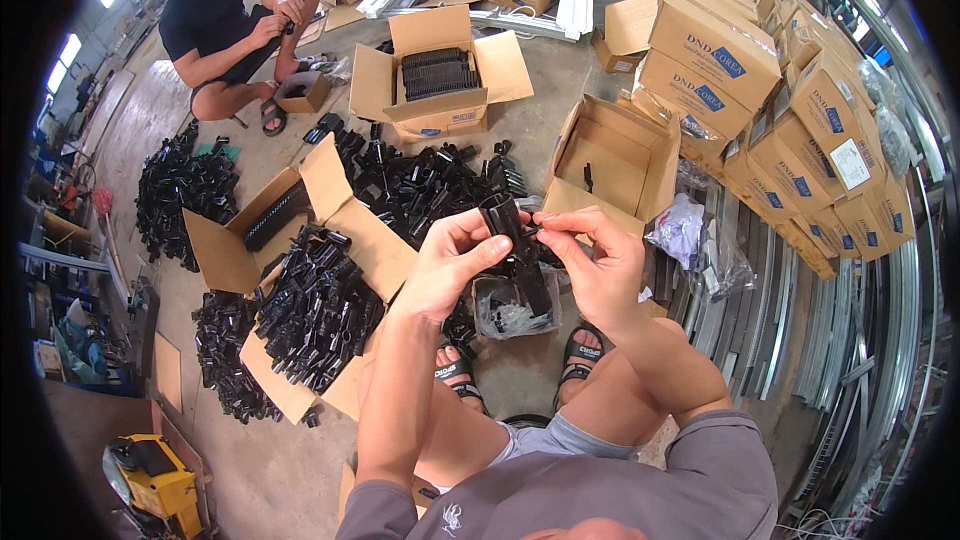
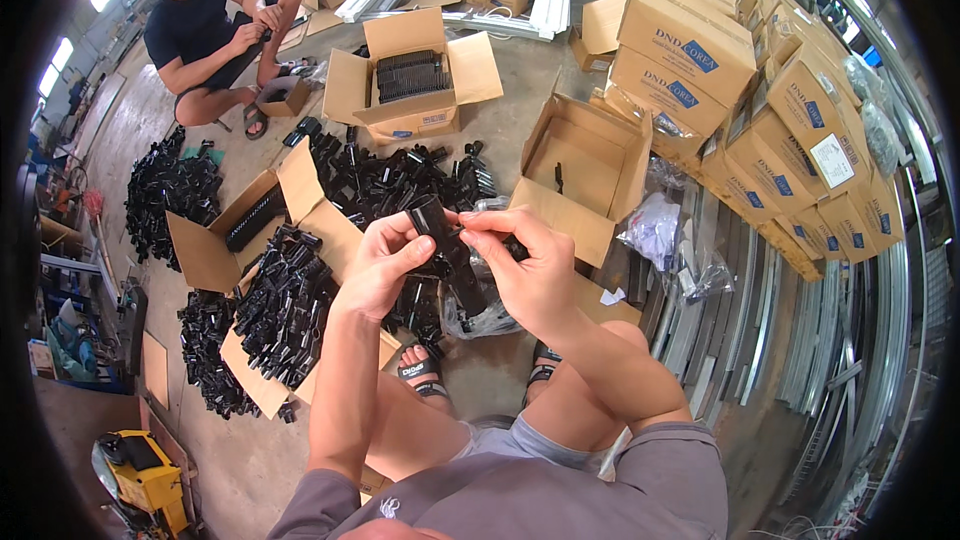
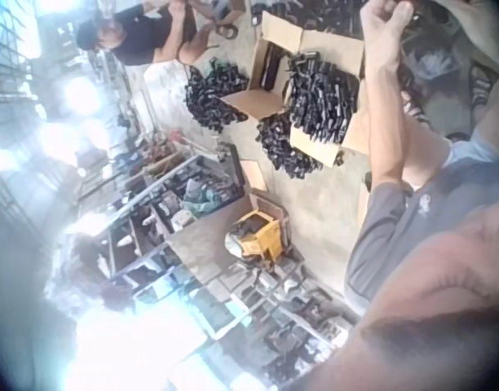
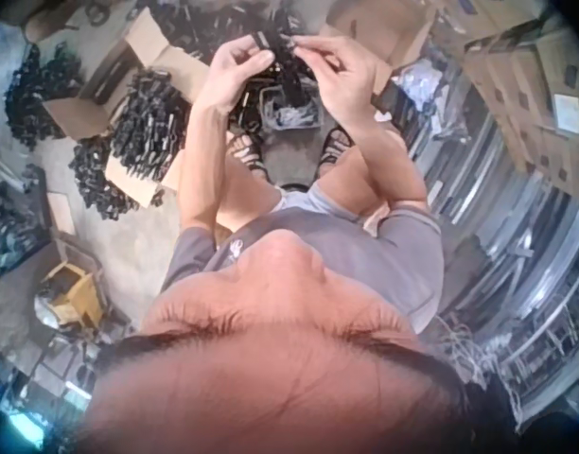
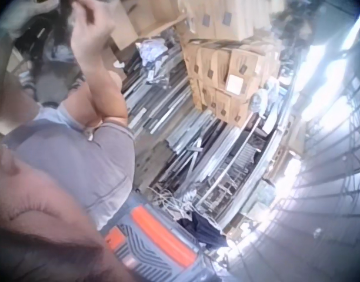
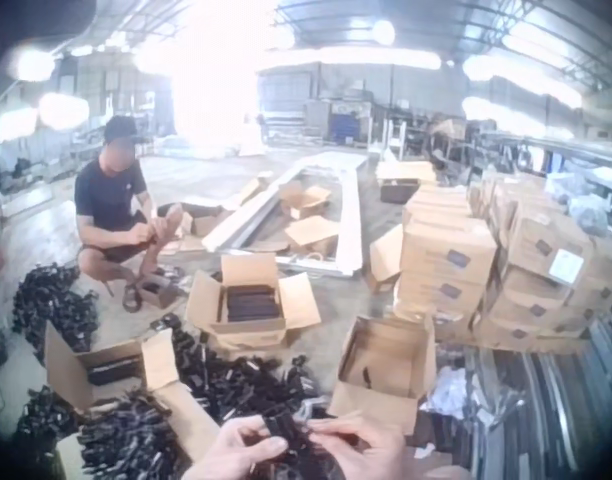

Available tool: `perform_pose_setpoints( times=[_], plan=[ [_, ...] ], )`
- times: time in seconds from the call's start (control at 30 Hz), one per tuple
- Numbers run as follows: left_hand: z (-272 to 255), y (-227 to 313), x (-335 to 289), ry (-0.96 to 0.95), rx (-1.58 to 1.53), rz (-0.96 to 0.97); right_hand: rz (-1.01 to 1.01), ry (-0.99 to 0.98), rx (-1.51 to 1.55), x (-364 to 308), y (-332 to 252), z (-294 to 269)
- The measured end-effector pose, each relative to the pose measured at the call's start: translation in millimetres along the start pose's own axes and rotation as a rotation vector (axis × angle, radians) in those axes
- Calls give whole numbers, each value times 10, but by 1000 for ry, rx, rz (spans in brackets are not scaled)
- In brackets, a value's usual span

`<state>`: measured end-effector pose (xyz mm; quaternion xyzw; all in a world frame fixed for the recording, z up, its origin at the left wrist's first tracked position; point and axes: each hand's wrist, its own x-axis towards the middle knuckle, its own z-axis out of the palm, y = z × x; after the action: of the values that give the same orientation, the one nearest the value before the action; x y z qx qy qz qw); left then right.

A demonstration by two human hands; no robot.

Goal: The person picks up black plastic components from boxes on the floor, joins two pieces together by hand, and places the joined parts into a box.

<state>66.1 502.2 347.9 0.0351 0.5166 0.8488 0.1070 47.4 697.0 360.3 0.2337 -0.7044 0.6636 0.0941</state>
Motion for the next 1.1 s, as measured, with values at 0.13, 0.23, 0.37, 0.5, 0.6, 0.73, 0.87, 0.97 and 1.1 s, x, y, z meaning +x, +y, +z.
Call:
perform_pose_setpoints(
  times=[0.13,0.23,0.37,0.5,0.6,0.73,0.87,0.97,1.1],
  plan=[
    [60,-91,23,-3,6,28,-95,21,-126,-73,126,-14],
    [93,-134,53,12,1,-5,-157,73,-193,-63,156,-28],
    [148,-154,80,31,43,-3,24,86,-151,-117,128,-72],
    [204,-132,83,13,56,23,24,81,-133,-98,88,-97],
    [189,-157,73,18,55,19,13,67,-144,-106,136,-104],
    [166,-217,69,96,62,17,-32,40,-204,-101,146,-65],
    [315,-365,137,409,693,362,399,-1,142,-155,267,-11],
    [434,-517,97,547,1188,408,475,-26,179,-148,485,-9],
    [503,-602,69,529,1101,316,471,-32,-46,-89,486,-23]
  ],
)
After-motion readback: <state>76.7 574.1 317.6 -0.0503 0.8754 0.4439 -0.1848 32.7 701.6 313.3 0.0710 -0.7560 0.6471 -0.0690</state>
